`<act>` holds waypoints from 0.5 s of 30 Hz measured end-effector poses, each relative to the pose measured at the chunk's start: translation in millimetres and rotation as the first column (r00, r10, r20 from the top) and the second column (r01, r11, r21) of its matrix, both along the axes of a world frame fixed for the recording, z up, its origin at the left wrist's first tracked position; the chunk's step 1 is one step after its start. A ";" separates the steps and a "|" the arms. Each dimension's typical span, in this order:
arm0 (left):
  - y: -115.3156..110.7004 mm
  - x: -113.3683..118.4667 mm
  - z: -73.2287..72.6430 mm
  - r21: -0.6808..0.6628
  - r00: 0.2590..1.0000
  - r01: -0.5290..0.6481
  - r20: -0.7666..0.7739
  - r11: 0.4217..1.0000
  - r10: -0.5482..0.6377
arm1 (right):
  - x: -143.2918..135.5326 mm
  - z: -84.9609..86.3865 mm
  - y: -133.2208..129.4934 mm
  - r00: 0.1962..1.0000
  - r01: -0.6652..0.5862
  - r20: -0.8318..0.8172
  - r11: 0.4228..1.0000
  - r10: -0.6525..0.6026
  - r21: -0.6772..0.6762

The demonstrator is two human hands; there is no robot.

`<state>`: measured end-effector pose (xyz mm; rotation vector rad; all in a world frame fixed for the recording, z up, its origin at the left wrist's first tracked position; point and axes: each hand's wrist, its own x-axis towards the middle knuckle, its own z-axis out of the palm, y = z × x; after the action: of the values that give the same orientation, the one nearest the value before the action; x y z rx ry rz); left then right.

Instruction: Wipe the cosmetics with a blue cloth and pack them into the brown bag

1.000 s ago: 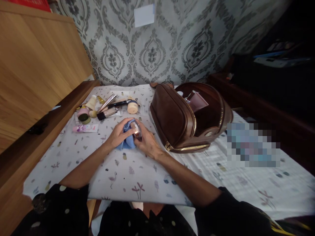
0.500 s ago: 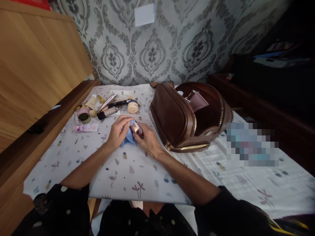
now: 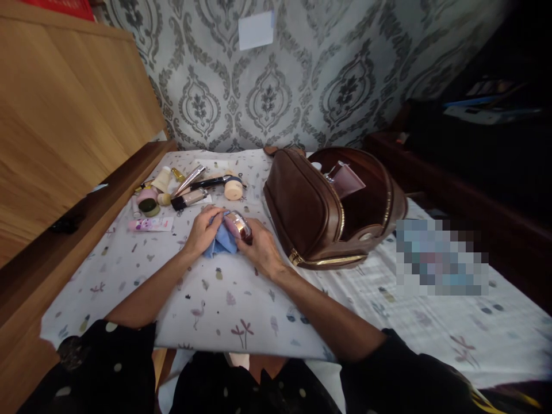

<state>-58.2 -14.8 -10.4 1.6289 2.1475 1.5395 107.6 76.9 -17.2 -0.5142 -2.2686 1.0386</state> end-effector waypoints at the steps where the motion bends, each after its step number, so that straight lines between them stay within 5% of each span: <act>1: -1.0 2.8 2.6 0.018 1.000 -0.003 0.000 1.000 0.003 | 0.1 -0.1 0.0 1.000 0.003 0.008 1.000 -0.003 0.012; 6: -6.5 18.2 17.2 0.113 0.998 0.006 -0.059 0.994 0.000 | 1.2 -2.2 -0.3 0.999 -0.011 0.036 0.993 0.007 0.114; 15: -11.0 38.4 26.4 0.144 0.903 0.128 -0.427 0.981 -0.056 | 1.1 -0.3 -3.8 0.999 0.019 0.042 0.987 -0.026 0.159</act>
<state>-19.8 -25.9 16.1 2.2697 2.1251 1.4861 108.7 73.0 -17.5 -0.4985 -2.3549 0.8344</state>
